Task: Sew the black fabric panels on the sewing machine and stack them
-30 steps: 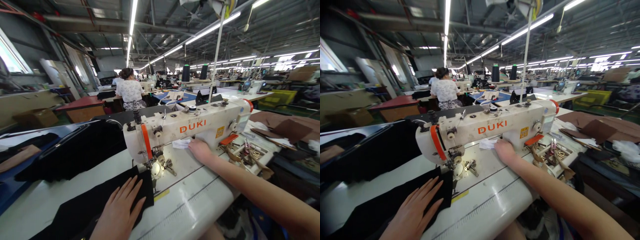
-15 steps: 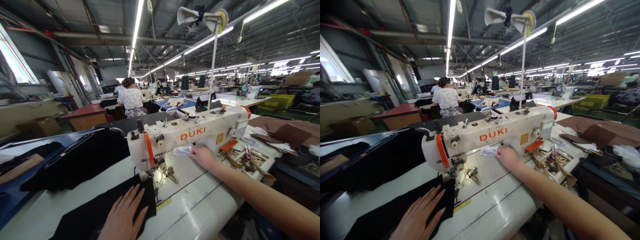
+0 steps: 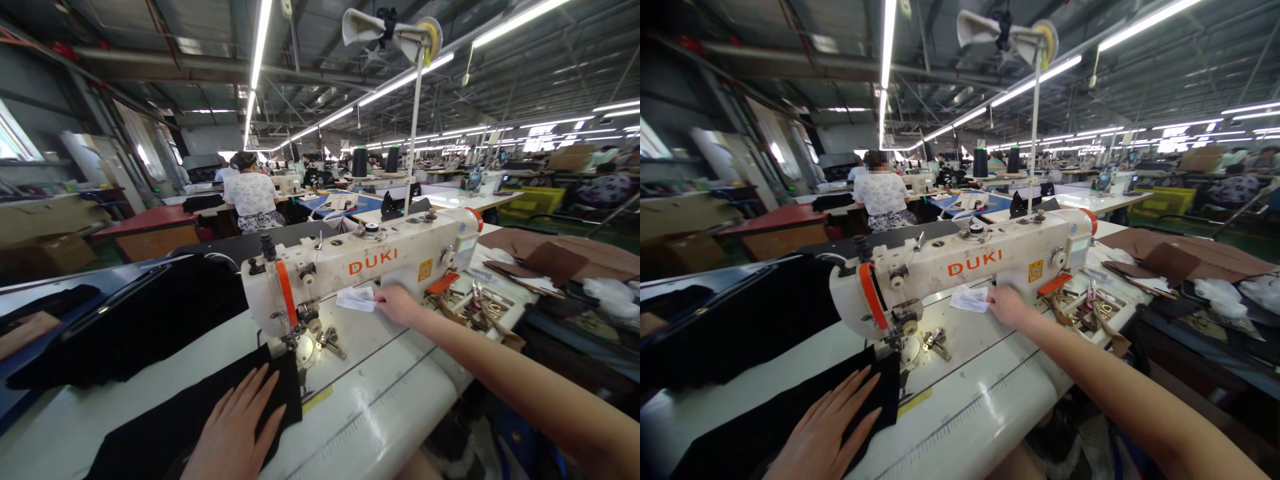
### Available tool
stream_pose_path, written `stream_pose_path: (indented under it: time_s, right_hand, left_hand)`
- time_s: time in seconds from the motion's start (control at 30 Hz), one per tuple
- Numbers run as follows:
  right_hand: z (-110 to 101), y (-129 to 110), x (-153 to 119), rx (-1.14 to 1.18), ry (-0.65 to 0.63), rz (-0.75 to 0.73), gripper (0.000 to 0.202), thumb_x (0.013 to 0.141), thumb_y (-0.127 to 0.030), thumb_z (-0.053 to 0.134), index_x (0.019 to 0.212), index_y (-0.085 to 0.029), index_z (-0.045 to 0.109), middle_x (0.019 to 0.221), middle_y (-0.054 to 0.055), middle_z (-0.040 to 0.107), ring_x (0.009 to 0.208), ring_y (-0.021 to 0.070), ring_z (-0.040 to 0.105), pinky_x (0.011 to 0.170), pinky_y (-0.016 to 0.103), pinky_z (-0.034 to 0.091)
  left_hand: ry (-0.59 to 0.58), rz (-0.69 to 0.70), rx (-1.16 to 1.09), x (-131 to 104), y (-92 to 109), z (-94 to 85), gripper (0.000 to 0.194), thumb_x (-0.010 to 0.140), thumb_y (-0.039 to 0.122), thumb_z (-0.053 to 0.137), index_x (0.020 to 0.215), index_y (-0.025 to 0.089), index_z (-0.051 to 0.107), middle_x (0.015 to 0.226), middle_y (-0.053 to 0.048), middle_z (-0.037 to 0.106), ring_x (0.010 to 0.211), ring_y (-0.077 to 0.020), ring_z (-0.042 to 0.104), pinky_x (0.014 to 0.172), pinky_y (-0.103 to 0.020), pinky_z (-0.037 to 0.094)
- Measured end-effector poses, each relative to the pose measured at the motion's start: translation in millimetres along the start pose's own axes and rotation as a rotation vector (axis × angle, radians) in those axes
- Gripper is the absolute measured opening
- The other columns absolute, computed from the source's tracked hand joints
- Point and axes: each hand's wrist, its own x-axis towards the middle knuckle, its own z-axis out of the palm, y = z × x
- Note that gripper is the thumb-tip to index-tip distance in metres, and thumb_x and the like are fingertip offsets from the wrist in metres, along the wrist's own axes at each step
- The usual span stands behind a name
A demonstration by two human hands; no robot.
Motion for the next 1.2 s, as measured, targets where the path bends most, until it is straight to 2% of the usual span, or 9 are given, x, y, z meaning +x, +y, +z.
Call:
stream_pose_path:
  time_s: [0.37,0.5,0.57,0.63,0.73,0.83,0.97,1.1,1.2]
  right_hand:
    - [-8.4,-7.9,-0.5,-0.006,0.135,0.109,0.021,0.091,-0.025,0.054,0.089,-0.016,0.074,0.088,0.007,0.074,0.080,0.0188,0.066,0.064,0.024,0.040]
    - [-16.6,-16.5,-12.7,-0.012,0.155,0.043,0.020,0.092,-0.021,0.053,0.086,-0.016,0.072,0.089,0.005,0.072,0.079,0.0169,0.064,0.063,0.024,0.039]
    - [-16.2,-29.6,-27.6,-0.013,0.149,-0.035,0.018,0.092,-0.020,0.054,0.085,-0.017,0.070,0.092,0.005,0.070,0.082,0.0166,0.063,0.065,0.024,0.039]
    - [-10.3,-50.2,-46.8,-0.026,0.144,-0.164,0.016,0.092,-0.019,0.055,0.083,-0.017,0.068,0.093,0.006,0.068,0.085,0.0171,0.061,0.067,0.024,0.039]
    - [4.6,-91.0,-75.1,-0.083,0.206,-0.526,0.017,0.092,-0.019,0.057,0.076,-0.016,0.064,0.079,0.005,0.064,0.074,0.0172,0.057,0.062,0.027,0.039]
    - [17.1,-129.3,-90.1,-0.011,0.281,-0.720,0.015,0.091,-0.021,0.059,0.077,-0.016,0.062,0.076,0.004,0.062,0.069,0.0167,0.055,0.059,0.028,0.039]
    - [24.8,-152.3,-85.9,0.122,0.329,-0.737,0.023,0.092,-0.028,0.059,0.073,-0.017,0.062,0.071,0.002,0.060,0.066,0.0151,0.054,0.057,0.028,0.040]
    - [31.1,-146.5,-75.9,0.190,0.328,-0.703,0.018,0.091,-0.026,0.061,0.077,-0.017,0.065,0.074,0.002,0.063,0.071,0.0161,0.057,0.063,0.027,0.045]
    - [36.6,-138.5,-74.7,0.235,0.287,-0.691,0.011,0.091,-0.021,0.059,0.086,-0.017,0.068,0.084,0.004,0.068,0.081,0.0180,0.060,0.075,0.029,0.049]
  left_hand:
    - [0.035,0.024,-0.042,0.0,-6.5,5.3,0.053,0.091,0.048,0.040,0.134,0.021,0.055,0.138,-0.008,0.055,0.128,-0.0289,0.051,0.101,-0.048,0.046]
    - [0.215,0.037,-0.042,-3.0,-6.2,-2.8,0.050,0.091,0.049,0.043,0.132,0.022,0.056,0.137,-0.009,0.057,0.126,-0.0294,0.053,0.103,-0.049,0.044]
    - [0.318,0.081,-0.025,-5.3,1.3,-14.0,0.048,0.093,0.044,0.045,0.134,0.022,0.053,0.137,-0.009,0.056,0.125,-0.0279,0.054,0.107,-0.048,0.040]
    - [0.372,0.161,-0.004,-6.0,14.8,-26.4,0.047,0.094,0.037,0.047,0.138,0.021,0.047,0.139,-0.010,0.055,0.126,-0.0256,0.053,0.110,-0.045,0.036]
    - [0.370,0.314,0.020,-3.3,37.8,-38.1,0.047,0.094,0.023,0.046,0.141,0.019,0.043,0.138,-0.009,0.056,0.127,-0.0232,0.051,0.110,-0.042,0.036]
    - [0.347,0.366,-0.018,-1.9,49.3,-38.4,0.042,0.095,0.014,0.038,0.136,0.016,0.047,0.123,-0.009,0.066,0.114,-0.0210,0.061,0.103,-0.040,0.044]
    - [0.380,0.301,-0.093,-4.0,38.8,-37.3,0.031,0.098,0.016,0.036,0.119,0.014,0.059,0.098,-0.007,0.071,0.090,-0.0195,0.067,0.088,-0.037,0.054]
    - [0.429,0.334,-0.145,5.2,16.1,-41.1,0.027,0.098,0.014,0.038,0.095,0.016,0.065,0.087,-0.004,0.070,0.082,-0.0174,0.066,0.087,-0.036,0.054]
    - [0.434,0.313,-0.123,18.5,3.5,-37.2,0.026,0.097,0.014,0.040,0.094,0.014,0.066,0.087,-0.006,0.070,0.083,-0.0180,0.065,0.085,-0.035,0.055]
